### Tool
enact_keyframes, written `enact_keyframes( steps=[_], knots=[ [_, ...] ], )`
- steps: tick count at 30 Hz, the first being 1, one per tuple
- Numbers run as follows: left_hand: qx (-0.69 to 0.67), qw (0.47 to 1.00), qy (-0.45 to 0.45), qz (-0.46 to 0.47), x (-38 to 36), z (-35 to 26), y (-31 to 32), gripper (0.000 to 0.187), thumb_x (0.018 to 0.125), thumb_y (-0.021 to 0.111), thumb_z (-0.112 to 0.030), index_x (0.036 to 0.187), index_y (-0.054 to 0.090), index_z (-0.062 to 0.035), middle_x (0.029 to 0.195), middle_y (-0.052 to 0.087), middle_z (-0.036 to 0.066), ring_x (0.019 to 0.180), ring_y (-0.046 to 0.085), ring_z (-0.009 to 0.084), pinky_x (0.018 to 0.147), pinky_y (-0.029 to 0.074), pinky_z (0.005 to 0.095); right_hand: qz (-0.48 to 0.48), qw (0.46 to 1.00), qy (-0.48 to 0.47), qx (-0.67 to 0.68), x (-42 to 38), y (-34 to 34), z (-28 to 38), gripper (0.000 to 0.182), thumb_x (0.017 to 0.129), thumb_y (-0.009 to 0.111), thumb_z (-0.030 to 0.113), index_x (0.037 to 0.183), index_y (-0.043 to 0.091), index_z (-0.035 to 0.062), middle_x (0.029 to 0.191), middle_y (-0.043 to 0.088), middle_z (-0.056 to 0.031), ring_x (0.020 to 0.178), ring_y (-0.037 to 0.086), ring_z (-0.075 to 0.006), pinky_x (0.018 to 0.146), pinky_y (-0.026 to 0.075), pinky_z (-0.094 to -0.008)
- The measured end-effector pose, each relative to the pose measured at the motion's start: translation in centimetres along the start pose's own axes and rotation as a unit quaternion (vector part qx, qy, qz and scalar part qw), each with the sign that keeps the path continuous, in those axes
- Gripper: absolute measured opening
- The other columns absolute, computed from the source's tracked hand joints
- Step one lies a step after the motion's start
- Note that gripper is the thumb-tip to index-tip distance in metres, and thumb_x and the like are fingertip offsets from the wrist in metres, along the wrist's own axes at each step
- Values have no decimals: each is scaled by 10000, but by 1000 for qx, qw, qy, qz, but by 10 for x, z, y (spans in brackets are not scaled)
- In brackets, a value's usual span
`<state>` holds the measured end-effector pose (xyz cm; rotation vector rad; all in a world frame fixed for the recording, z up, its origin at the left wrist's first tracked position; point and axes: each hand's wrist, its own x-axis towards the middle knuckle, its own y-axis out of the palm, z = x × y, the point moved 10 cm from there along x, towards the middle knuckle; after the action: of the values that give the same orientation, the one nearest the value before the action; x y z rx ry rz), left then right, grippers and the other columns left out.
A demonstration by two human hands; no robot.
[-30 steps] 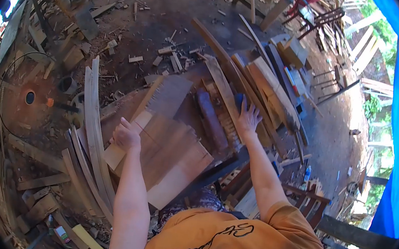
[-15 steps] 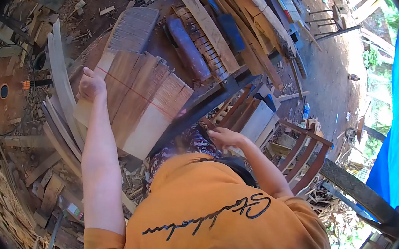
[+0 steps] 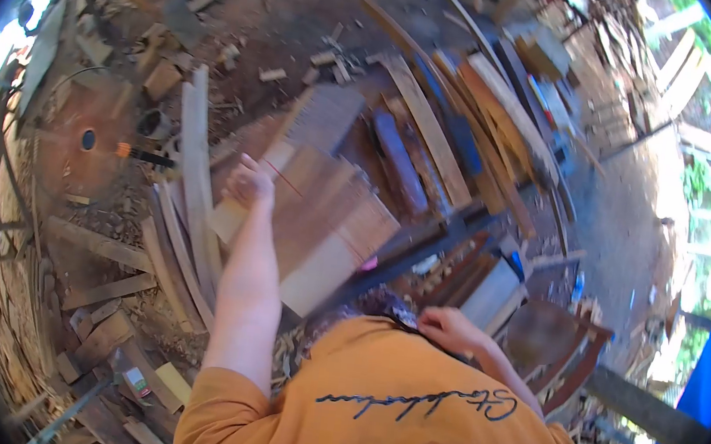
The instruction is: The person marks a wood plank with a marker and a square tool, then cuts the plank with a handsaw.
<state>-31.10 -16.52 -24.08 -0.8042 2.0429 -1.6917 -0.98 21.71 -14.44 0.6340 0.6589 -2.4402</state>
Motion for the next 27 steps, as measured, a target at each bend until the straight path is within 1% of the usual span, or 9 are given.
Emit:
enact_keyframes(
  steps=[4,6,7,8,13,16,18,25,27],
  knots=[
    [-51,999,14,-6,-4,-7,-14,543,992,339,-398,809,706,-43,890,685,164,918,627,352,923,358,528,-24,998,0,59,-34,-1,-43,210,869,645,207,969,642,22,946,618,-129,916,588,-260,782,475,-347],
    [-59,997,10,-57,-5,-3,-3,506,998,341,-364,827,707,-58,896,680,150,934,616,342,938,356,529,11,999,-42,15,-37,-8,-35,248,851,705,241,982,655,37,981,622,-104,991,542,-222,858,434,-346],
    [-37,999,20,-28,-3,-4,3,490,995,352,-351,810,703,-64,891,680,142,920,619,332,927,368,529,-3,993,-108,44,-40,-14,-26,231,851,711,236,979,669,48,1007,626,-92,982,554,-212,867,431,-357],
    [-49,997,17,-56,-3,-3,-2,533,992,338,-384,749,682,-57,844,676,162,903,618,341,902,378,541,45,994,-98,16,-31,10,-132,305,856,711,231,1098,645,57,1038,627,-59,981,564,-189,853,446,-339],
    [-94,993,-7,-71,-6,4,-5,522,985,366,-382,706,679,-73,833,680,135,907,600,317,908,367,514,94,985,-138,-39,32,-44,-108,313,856,710,230,1108,640,58,1039,626,-57,982,564,-187,850,448,-336],
    [-65,988,29,-140,-10,-3,-21,462,974,412,-340,681,662,-85,747,664,122,770,622,292,772,421,479,104,983,-142,-50,47,-57,-95,319,856,710,230,1115,636,58,1040,626,-55,983,564,-185,849,449,-334],
    [-99,994,-7,-38,-6,2,-1,506,982,374,-383,723,685,-79,851,675,111,912,589,299,928,356,489,112,982,-144,-53,56,-60,-86,323,856,710,230,1120,633,59,1041,626,-53,984,564,-183,848,450,-333],
    [-107,993,-22,-38,-8,2,5,475,974,389,-367,738,697,-93,847,669,109,939,582,285,903,358,470,154,974,-140,-88,88,-82,-48,338,857,709,229,1137,624,60,1042,625,-49,986,564,-178,844,452,-329],
    [-101,991,-17,-86,-10,1,2,462,969,399,-358,736,696,-91,847,669,111,932,584,283,903,354,471,164,972,-137,-99,96,-88,-36,342,857,709,228,1142,622,60,1043,625,-48,987,564,-177,843,453,-328]
  ],
)
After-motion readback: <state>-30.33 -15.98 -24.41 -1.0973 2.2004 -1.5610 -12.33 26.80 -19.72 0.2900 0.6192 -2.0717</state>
